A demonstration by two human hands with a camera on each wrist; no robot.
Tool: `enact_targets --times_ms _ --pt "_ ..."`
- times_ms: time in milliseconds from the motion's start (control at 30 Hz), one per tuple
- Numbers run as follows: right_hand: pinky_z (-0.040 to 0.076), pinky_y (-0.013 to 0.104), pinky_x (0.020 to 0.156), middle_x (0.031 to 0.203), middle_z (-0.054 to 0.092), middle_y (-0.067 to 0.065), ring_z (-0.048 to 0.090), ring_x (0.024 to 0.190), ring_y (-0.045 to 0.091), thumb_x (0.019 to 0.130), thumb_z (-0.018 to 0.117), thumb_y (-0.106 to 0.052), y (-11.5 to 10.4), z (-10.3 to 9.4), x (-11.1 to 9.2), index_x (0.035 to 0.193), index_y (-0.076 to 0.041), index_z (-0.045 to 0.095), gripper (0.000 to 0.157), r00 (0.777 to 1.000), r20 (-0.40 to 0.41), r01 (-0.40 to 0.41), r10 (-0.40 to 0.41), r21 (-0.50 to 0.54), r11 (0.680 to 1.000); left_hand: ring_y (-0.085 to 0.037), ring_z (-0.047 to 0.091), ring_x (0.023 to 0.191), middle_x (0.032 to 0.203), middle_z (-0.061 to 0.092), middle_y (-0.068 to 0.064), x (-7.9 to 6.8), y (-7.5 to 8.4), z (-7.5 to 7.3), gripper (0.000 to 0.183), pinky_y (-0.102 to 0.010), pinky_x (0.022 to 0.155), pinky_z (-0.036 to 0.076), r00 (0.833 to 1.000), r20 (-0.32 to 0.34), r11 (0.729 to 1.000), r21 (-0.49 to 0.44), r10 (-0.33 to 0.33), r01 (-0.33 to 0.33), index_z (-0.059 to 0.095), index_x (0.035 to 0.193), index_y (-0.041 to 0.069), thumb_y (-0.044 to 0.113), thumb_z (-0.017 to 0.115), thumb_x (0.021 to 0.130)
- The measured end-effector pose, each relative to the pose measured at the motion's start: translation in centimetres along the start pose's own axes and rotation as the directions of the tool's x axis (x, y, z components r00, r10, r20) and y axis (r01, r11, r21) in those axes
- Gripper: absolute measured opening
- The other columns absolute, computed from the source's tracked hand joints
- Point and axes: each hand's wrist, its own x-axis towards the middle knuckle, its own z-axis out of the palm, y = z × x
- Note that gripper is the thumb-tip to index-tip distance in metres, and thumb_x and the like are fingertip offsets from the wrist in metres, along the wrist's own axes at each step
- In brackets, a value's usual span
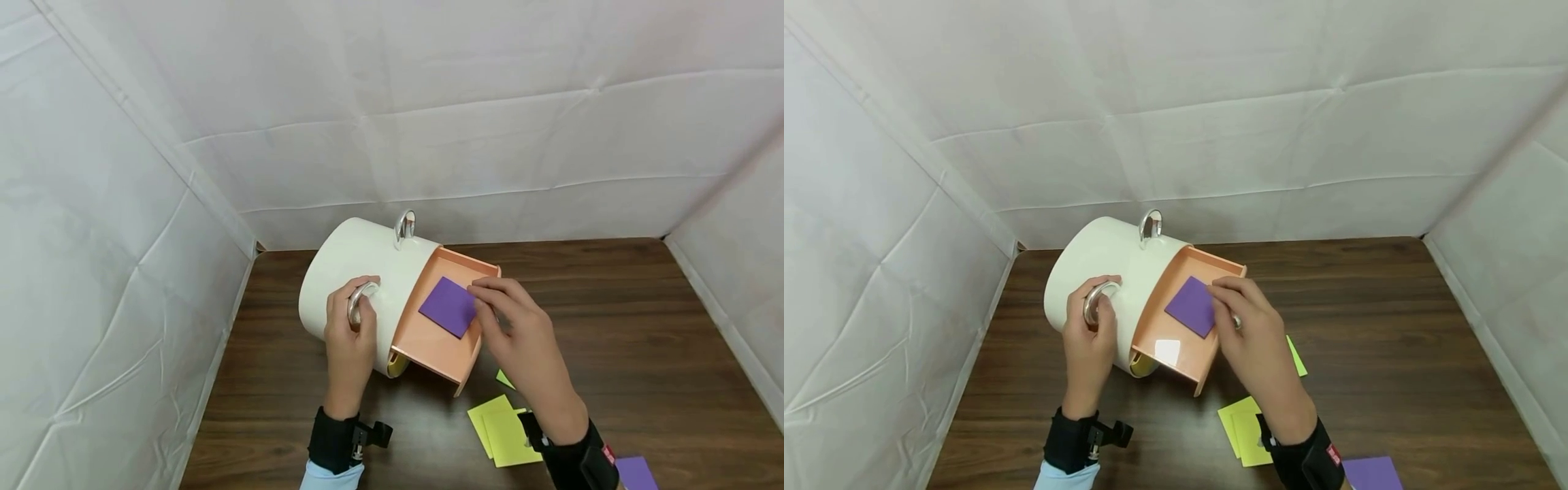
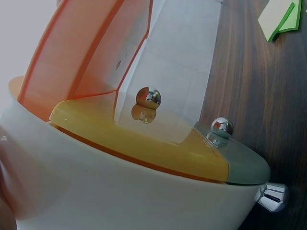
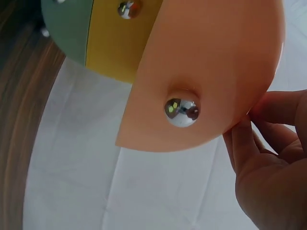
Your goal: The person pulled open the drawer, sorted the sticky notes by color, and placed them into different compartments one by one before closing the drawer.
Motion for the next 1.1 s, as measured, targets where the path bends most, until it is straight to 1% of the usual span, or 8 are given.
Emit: enact_targets --times_ms 200,367,500,733,833,933,1067,1100 --pt "0.049 0.024 0.075 0.132 0.052 -0.005 0.056 0.109 0.01 0.099 0.057 -0.014 -0.1 -0.2 -0.5 0.128 -0.019 0.063 0.031 0.998 0.006 -0.068 0.068 0.102 0.992 -0.025 0.05 0.104 0.117 0.059 -0.008 -0.1 0.2 0.1 0.03 -0.027 0.08 0.044 1.0 -0.025 1.0 0.009 0.006 -0.005 0.058 0.12 0.001 -0.01 0.046 0.095" --pt "0.043 0.029 0.094 0.14 0.045 -0.004 0.051 0.121 0.015 0.097 0.059 -0.01 0.4 -0.5 -1.0 0.14 -0.021 0.054 0.045 0.994 -0.04 -0.094 0.101 0.152 0.984 -0.026 0.05 0.1 0.117 0.058 -0.007 -0.1 0.3 0.1 0.03 -0.024 0.074 0.043 1.0 -0.026 1.0 0.005 0.002 -0.002 0.058 0.12 0.001 -0.01 0.046 0.095" --pt "0.037 0.033 0.1 0.143 0.041 -0.003 0.045 0.128 0.017 0.094 0.06 -0.004 1.4 -1.4 -1.8 0.143 -0.02 0.049 0.052 0.987 -0.066 -0.131 0.145 0.185 0.974 -0.025 0.049 0.097 0.118 0.058 -0.008 -0.1 0.3 0.1 0.03 -0.022 0.067 0.042 1.0 -0.022 1.0 -0.002 0.006 -0.006 0.058 0.12 0.001 -0.01 0.046 0.095" --pt "0.038 0.026 0.098 0.14 0.042 0.002 0.042 0.128 0.014 0.094 0.061 -0.001 5.0 -4.2 -5.5 0.144 -0.016 0.048 0.054 0.961 -0.103 -0.249 0.258 0.089 0.964 -0.024 0.049 0.097 0.117 0.058 -0.008 -0.2 0.3 0.1 0.03 -0.021 0.067 0.042 1.0 -0.029 1.0 0.004 0.01 -0.01 0.058 0.12 0.001 -0.011 0.046 0.095" --pt "0.037 0.018 0.095 0.138 0.043 0.003 0.041 0.127 0.009 0.094 0.061 -0.004 6.9 -5.6 -8.0 0.144 -0.017 0.048 0.053 0.93 -0.134 -0.342 0.341 0.021 0.94 -0.024 0.05 0.096 0.117 0.058 -0.008 -0.2 0.3 0.1 0.03 -0.021 0.067 0.042 1.0 -0.028 1.0 0.003 0.009 -0.009 0.058 0.12 0.001 -0.01 0.046 0.095" --pt "0.035 0.01 0.091 0.137 0.042 0.005 0.039 0.124 0.004 0.098 0.059 -0.014 8.4 -7.2 -10.9 0.146 -0.019 0.046 0.05 0.88 -0.149 -0.464 0.452 -0.061 0.884 -0.024 0.05 0.097 0.117 0.058 -0.007 -0.3 0.3 0.2 0.03 -0.022 0.068 0.043 1.0 -0.029 1.0 0.005 0.011 -0.011 0.058 0.12 0.001 -0.01 0.046 0.095" --pt "0.037 0.006 0.078 0.14 0.039 0.014 0.04 0.126 0.022 0.1 0.055 -0.03 10.4 -9.1 -15.4 0.149 -0.018 0.042 0.052 0.763 -0.138 -0.646 0.631 -0.165 0.745 -0.024 0.05 0.097 0.117 0.058 -0.007 -0.3 0.2 0.3 0.029 -0.022 0.068 0.042 1.0 -0.027 1.0 0.003 0.009 -0.009 0.058 0.12 0.001 -0.01 0.046 0.095" --pt "0.042 0.012 0.08 0.14 0.039 0.018 0.039 0.126 0.03 0.1 0.054 -0.033 11.0 -9.5 -16.5 0.149 -0.014 0.041 0.054 0.738 -0.121 -0.673 0.664 -0.194 0.714 -0.024 0.05 0.098 0.117 0.058 -0.007 -0.3 0.2 0.3 0.03 -0.023 0.07 0.043 1.0 -0.027 1.0 0.002 0.009 -0.009 0.058 0.12 0.001 -0.01 0.046 0.095"
